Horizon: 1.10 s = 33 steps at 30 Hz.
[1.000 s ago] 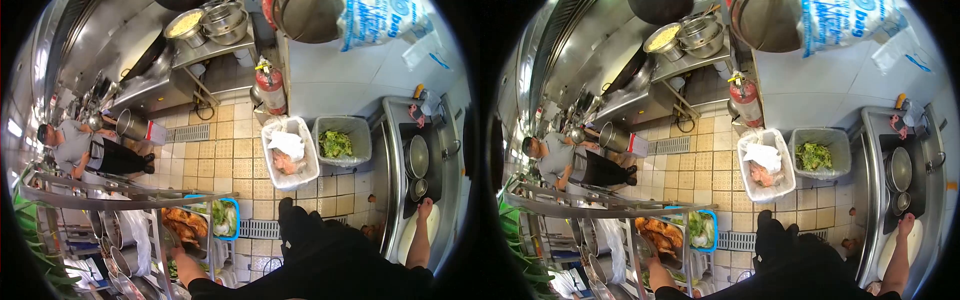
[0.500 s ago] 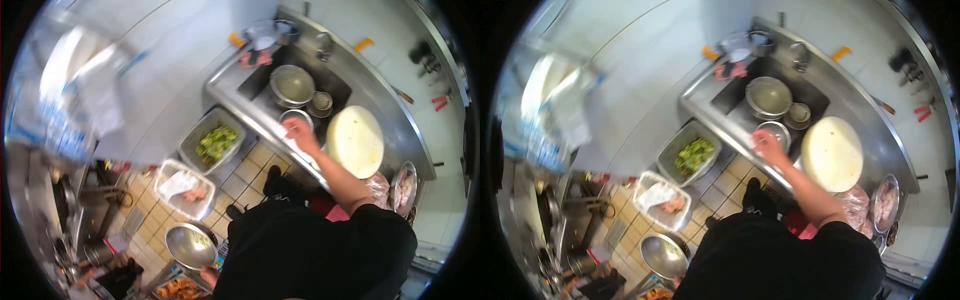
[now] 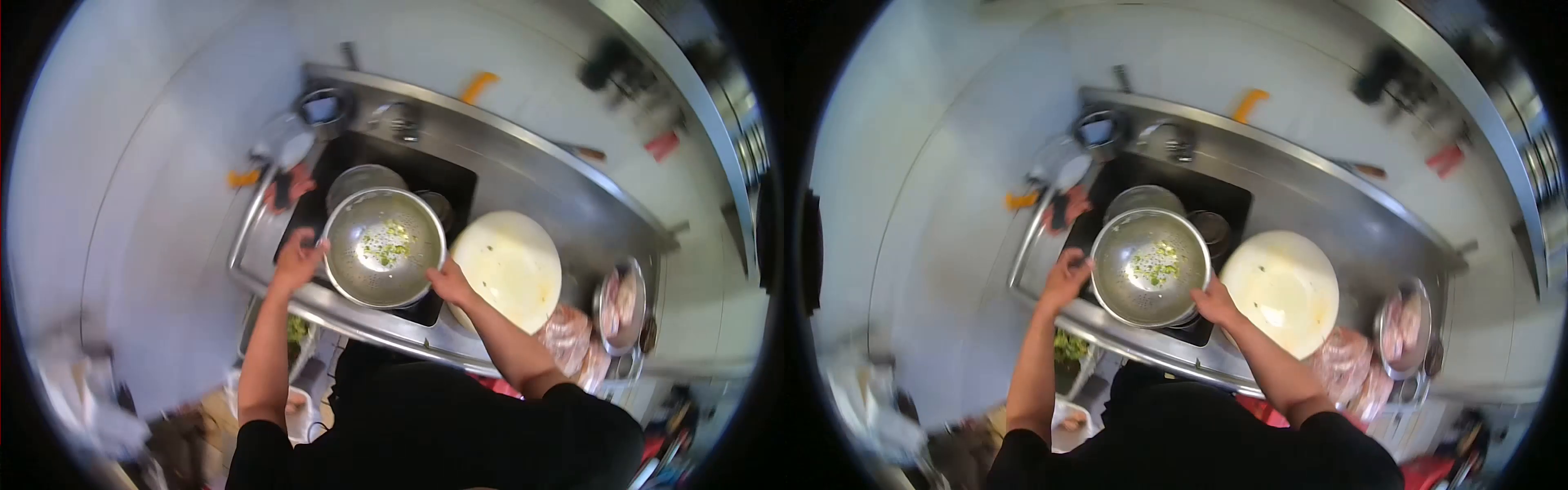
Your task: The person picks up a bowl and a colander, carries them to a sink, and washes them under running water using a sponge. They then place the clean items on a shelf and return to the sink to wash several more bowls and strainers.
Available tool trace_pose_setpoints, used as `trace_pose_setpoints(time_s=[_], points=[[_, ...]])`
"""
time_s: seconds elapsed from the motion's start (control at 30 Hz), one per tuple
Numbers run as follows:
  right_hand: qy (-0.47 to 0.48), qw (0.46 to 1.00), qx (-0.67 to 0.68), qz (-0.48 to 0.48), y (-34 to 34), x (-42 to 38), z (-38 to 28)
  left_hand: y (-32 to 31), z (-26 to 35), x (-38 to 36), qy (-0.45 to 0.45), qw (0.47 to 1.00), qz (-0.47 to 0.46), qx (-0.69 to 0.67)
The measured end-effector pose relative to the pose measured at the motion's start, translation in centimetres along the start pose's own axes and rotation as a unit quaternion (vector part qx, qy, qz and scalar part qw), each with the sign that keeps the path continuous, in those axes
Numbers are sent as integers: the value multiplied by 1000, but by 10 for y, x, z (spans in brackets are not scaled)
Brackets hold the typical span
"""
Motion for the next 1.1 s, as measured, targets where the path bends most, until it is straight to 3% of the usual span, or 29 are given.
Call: trace_pose_setpoints(time_s=[0.07, 0.13, 0.23, 0.27, 0.3, 0.33, 0.4, 0.43, 0.5, 0.63, 0.7, 0.73, 0.77, 0.8, 0.83, 0.87, 0.93, 1.0, 1.07, 1.1], points=[[146, 965, -206, 75, 16, 26, 0, -59, 4, 124, -153, 982, 23, -109], [47, 954, -277, 107, 14, 31, -18, -121, 44, 202, -44, 984, -114, -131], [81, 944, -298, 113, 9, 27, -31, -236, 44, 332, -64, 961, -203, -176], [90, 944, -302, 98, 9, 25, -35, -275, 38, 364, -81, 950, -229, -196], [111, 936, -317, 102, 9, 25, -37, -301, 32, 384, -14, 952, -159, -260], [97, 935, -320, 119, 15, 29, -34, -321, 40, 387, -17, 948, -180, -263], [172, 930, -295, 137, 15, 37, -46, -343, 47, 385, 33, 910, -280, -305], [137, 929, -318, 130, 20, 42, -46, -343, 52, 383, 25, 907, -288, -305], [133, 927, -315, 156, 32, 63, -44, -347, 50, 383, 84, 888, -258, -371], [72, 925, -317, 198, 58, 97, -46, -357, 51, 403, 40, 892, -288, -345], [51, 924, -316, 210, 61, 110, -40, -354, 42, 400, 139, 914, -248, -289], [34, 920, -317, 227, 60, 120, -35, -350, 43, 393, 138, 926, -232, -264], [20, 918, -342, 200, 53, 134, -21, -348, 48, 396, 139, 936, -213, -242], [6, 914, -367, 173, 44, 143, -8, -372, 32, 418, 127, 924, -192, -304], [-128, 941, -283, 137, 39, 130, -33, -381, 31, 416, 174, 902, -171, -357], [-189, 947, -225, 134, 31, 132, -29, -361, 55, 395, 144, 913, -116, -365], [-99, 944, -311, 49, 10, 159, -12, -375, 32, 398, 204, 858, -261, -392], [-67, 942, -329, 21, -2, 177, -2, -344, 32, 359, 324, 829, -281, -359], [-61, 944, -323, 16, -9, 190, -26, -307, 12, 347, 313, 829, -261, -382], [-135, 947, -291, 15, -10, 179, -48, -277, -6, 346, 205, 903, -219, -309]])
Point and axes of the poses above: each hand's wrist, its own x-axis towards the middle knuckle, its own y-axis out of the back of the hand, z = x × y, the point moved 8 cm from there along x, towards the middle knuckle, and after that the axes turned 12 degrees about z, right-handed, at the moved point
